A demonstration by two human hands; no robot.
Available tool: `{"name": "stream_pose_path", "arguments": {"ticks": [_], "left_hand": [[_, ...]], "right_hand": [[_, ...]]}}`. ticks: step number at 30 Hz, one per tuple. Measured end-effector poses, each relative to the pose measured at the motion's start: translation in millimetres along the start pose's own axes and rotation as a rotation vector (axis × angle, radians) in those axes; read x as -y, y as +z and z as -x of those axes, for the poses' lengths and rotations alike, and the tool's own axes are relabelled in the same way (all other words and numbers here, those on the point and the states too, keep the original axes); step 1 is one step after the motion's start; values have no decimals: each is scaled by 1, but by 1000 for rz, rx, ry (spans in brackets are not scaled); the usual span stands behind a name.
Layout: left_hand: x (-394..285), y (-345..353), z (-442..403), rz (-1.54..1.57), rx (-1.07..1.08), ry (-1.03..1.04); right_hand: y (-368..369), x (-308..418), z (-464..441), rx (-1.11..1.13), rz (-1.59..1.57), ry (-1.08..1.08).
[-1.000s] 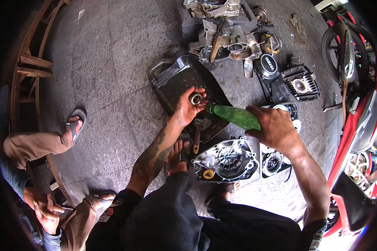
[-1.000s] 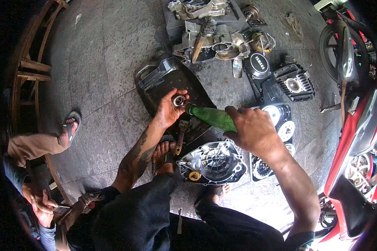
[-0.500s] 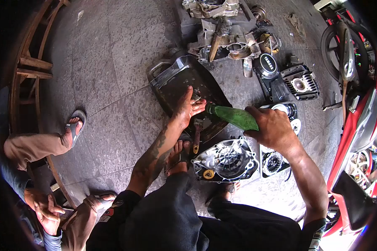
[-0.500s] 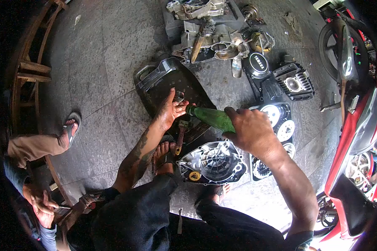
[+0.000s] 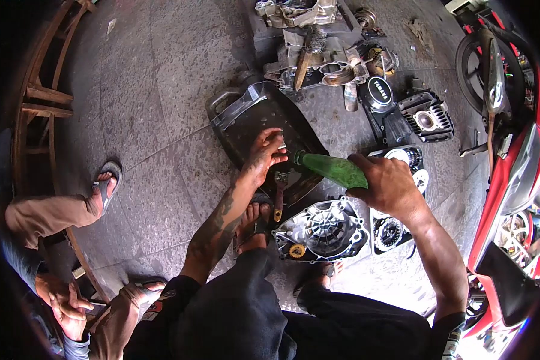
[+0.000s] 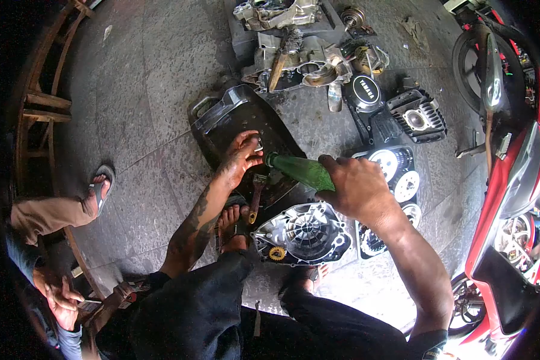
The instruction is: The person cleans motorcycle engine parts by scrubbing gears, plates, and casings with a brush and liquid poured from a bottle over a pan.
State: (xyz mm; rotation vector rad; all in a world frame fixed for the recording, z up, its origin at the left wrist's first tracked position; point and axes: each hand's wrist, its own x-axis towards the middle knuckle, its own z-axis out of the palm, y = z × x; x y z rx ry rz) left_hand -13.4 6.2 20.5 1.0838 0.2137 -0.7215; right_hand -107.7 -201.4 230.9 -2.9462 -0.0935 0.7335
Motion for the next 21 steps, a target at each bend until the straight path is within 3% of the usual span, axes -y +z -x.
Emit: {"name": "stream_pose_path", "arguments": {"ticks": [4,7,9,10,12,14,17,18,21], "left_hand": [[12,-10,-4,19,57,58],[17,-12,-6,-144,27,222],[14,-14,-6,-426,32,301],[13,-14,-7,-426,43,304],[7,-12,-8,-816,-19,387],[2,-6,-5,-643,26,334],[-14,4,7,-540,-1,4],[-15,3,6,-541,6,7],[-18,-8,-1,-327,144,-280]], "right_hand": [[0,0,-2,50,12,45],[3,-3,-1,20,22,35],[3,-4,-2,20,47,13],[2,-4,-2,22,72,-9],[-2,-3,-1,69,84,12],[3,-8,0,29,97,-39],[4,-7,3,31,66,-49],[3,-5,4,26,67,-43],[-2,1,5,64,-28,11]]}}
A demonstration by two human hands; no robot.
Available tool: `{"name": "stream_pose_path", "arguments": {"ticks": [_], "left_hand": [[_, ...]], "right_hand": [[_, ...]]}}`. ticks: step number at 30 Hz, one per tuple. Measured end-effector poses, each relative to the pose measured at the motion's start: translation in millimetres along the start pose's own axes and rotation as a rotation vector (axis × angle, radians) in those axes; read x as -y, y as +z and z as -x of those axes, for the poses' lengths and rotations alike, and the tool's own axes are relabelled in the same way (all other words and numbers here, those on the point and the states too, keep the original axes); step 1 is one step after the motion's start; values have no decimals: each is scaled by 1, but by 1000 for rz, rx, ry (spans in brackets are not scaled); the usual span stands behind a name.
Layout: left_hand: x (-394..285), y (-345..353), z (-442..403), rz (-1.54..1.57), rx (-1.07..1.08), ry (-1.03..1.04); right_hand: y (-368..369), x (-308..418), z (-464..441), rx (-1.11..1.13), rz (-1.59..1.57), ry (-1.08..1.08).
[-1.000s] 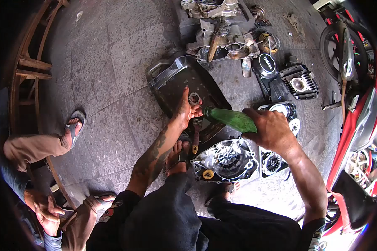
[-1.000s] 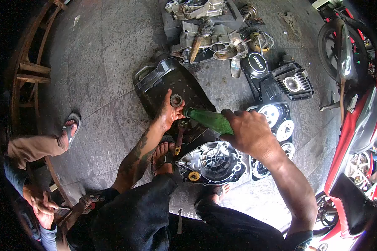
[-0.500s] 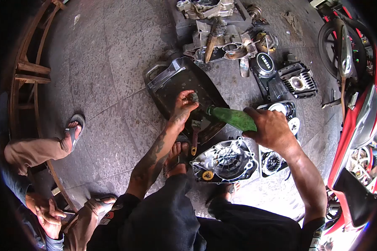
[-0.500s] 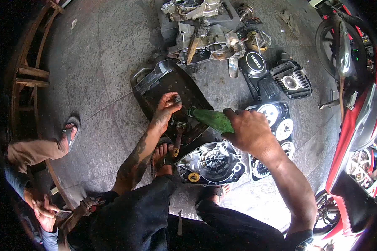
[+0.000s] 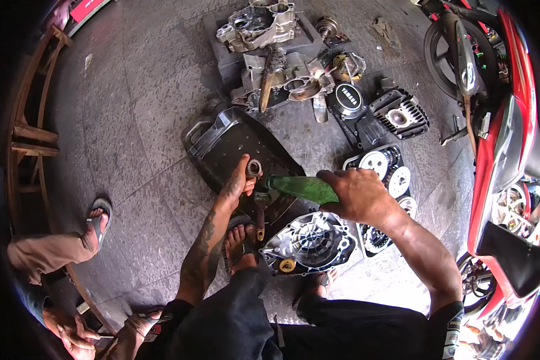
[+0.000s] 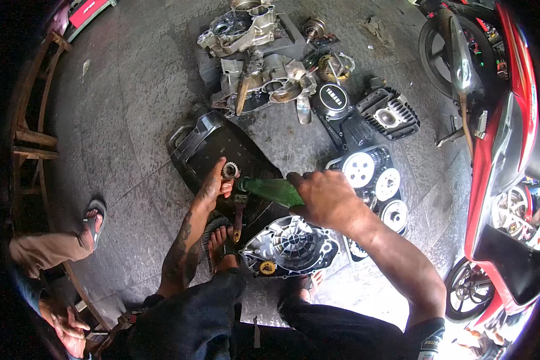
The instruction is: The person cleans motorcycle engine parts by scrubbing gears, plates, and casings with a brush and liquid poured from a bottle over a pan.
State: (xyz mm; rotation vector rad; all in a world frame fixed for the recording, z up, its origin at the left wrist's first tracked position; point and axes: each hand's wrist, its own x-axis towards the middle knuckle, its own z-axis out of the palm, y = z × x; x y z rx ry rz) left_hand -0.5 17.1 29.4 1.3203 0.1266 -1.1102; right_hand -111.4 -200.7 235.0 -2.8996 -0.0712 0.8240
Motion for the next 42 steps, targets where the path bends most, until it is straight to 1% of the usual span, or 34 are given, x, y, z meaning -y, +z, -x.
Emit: {"name": "stream_pose_path", "arguments": {"ticks": [3,5,7,9,11,12,13,15,16,18,19,22,25,26,28,29,31,32,34,35,37,39,41,42], "left_hand": [[1,0,-5,38,-13,-3],[-4,2,0,33,30,-14],[-5,14,3,-41,-126,129],[1,9,-2,-75,-85,139],[0,16,6,58,-89,287],[6,5,2,84,12,307],[8,2,0,78,17,308],[6,0,0,97,95,346],[3,1,3,95,89,348],[-2,3,10,318,137,196],[0,0,9,317,129,197],[5,-7,0,186,188,162],[3,-5,-1,108,113,127],[4,0,-2,108,106,128],[2,12,3,314,6,142],[7,7,0,314,-3,141],[13,1,-9,308,62,204],[16,0,-11,309,68,202],[17,4,-9,162,-36,216],[19,2,-9,163,-30,215],[23,-7,-12,319,9,110],[30,-8,-17,256,16,135],[35,-9,-21,367,33,125],[32,-7,-19,365,35,126]], "right_hand": [[1,0,0,0,-6,-6],[-2,1,-1,26,-36,21],[6,-3,-1,-17,-34,-20],[7,-2,-1,32,-18,21],[15,-7,-2,18,3,-28],[17,-10,-1,11,0,-18],[20,-11,-1,-17,-7,-31],[20,-12,-1,-48,-13,-51],[19,-12,-1,-47,-31,-48],[17,-12,-1,-48,-51,-55],[17,-12,-1,-47,-55,-55],[17,-12,1,-73,-66,-59],[16,-13,2,-89,-75,-53],[15,-13,2,-81,-78,-48],[11,-9,5,-74,-67,-40],[10,-8,6,-69,-53,-19],[18,-10,3,-73,-38,-19],[21,-11,3,-74,-52,-43],[20,-13,4,-73,-64,-57],[18,-12,5,-65,-65,-64],[15,-11,5,-59,-67,-67],[13,-10,4,-53,-83,-80],[17,-10,3,-58,-78,-80],[19,-11,2,-61,-71,-83]]}}
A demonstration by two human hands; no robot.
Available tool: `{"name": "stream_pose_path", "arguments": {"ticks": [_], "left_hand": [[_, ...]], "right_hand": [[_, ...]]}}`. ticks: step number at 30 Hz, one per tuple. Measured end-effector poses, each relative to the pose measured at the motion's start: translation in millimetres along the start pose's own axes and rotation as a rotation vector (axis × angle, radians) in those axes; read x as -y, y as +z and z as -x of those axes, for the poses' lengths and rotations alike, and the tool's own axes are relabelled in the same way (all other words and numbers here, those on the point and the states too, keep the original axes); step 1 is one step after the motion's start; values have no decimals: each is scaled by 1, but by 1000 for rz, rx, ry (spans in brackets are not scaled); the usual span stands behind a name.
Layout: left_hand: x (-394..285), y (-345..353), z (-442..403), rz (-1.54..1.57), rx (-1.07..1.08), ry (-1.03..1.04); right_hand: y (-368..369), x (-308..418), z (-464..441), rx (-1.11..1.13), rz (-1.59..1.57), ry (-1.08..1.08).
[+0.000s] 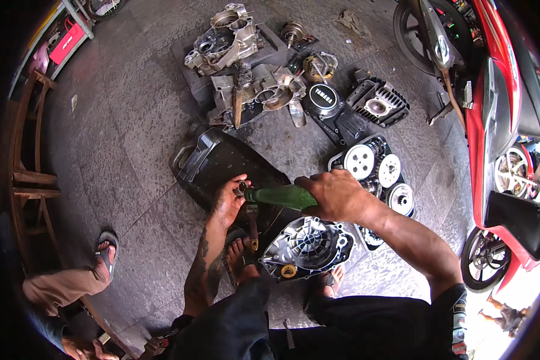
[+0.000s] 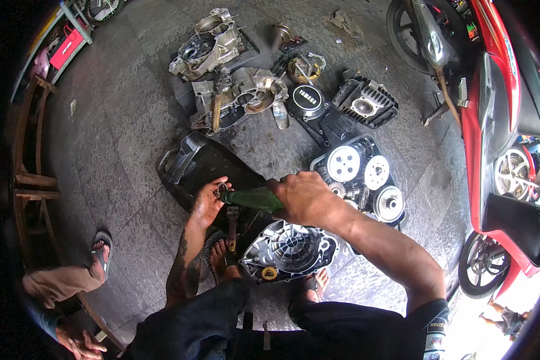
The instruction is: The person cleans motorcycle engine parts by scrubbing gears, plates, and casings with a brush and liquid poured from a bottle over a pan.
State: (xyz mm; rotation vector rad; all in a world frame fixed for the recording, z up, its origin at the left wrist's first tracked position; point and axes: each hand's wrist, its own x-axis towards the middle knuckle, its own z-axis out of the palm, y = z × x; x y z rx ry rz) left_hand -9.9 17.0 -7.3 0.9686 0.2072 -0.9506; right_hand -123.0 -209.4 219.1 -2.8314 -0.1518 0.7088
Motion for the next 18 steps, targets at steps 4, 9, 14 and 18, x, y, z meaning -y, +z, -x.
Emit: {"name": "stream_pose_path", "arguments": {"ticks": [4,9,14,18], "left_hand": [[-11,17,14,-170,-18,78],[-35,34,29,-372,-82,-130],[-39,31,24,-397,-126,-25],[-35,30,21,-634,-129,210]], "right_hand": [[3,-4,3,-1,-38,15],[18,-11,13,5,-226,120],[85,-50,14,-305,-559,-68],[114,-60,7,-578,-678,-80]]}}
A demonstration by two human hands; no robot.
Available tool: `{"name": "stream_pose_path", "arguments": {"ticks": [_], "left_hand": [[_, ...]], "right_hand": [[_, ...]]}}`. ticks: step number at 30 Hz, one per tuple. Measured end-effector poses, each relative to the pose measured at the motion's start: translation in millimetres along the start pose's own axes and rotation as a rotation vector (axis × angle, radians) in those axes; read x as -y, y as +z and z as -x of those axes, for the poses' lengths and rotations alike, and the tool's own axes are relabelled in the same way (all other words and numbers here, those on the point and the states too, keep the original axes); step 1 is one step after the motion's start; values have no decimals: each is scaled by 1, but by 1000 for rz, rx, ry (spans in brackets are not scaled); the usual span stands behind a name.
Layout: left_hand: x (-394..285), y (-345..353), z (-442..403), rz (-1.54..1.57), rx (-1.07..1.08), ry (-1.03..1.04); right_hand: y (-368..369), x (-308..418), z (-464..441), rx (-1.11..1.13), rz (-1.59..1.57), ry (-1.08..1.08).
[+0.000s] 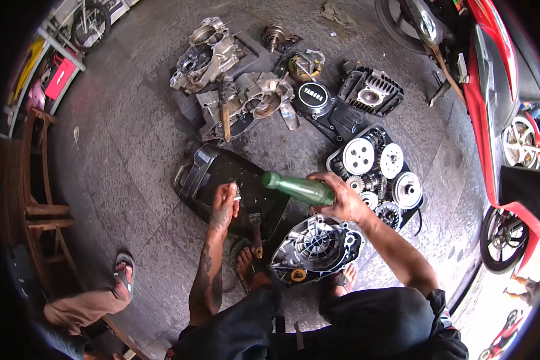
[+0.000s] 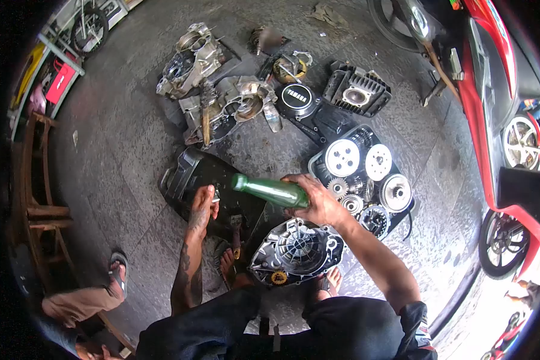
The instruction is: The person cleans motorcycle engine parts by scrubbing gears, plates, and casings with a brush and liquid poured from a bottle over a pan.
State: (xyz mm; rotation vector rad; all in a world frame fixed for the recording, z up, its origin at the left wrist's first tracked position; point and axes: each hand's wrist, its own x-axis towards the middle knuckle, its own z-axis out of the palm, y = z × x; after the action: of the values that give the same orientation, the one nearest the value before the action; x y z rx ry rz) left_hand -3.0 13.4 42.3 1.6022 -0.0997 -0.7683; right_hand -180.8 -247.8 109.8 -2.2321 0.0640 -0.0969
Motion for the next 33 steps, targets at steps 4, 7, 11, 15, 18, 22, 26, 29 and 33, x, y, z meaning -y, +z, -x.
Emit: {"name": "stream_pose_path", "arguments": {"ticks": [4,7,11,15,18,22,26,29,33], "left_hand": [[9,-3,-2,-131,-8,80],[0,-10,-5,-278,34,177],[-58,9,36,-154,-97,476],[-60,20,45,-443,-232,674],[-18,18,17,-833,-189,422],[-26,19,43,-619,-226,452],[26,-8,2,-733,-158,455],[21,4,14,-443,-283,438],[4,9,20,-593,-237,274]], "right_hand": [[31,-30,-1,-304,-83,116],[39,-34,-9,-428,-37,92],[45,-35,-14,-493,-45,97],[47,-35,-12,-508,-64,147],[53,-39,-9,-482,-90,143],[51,-34,0,-485,-109,190],[63,-49,-1,-483,-75,150],[61,-47,-1,-457,-92,111],[63,-46,-8,-439,-47,199]]}}
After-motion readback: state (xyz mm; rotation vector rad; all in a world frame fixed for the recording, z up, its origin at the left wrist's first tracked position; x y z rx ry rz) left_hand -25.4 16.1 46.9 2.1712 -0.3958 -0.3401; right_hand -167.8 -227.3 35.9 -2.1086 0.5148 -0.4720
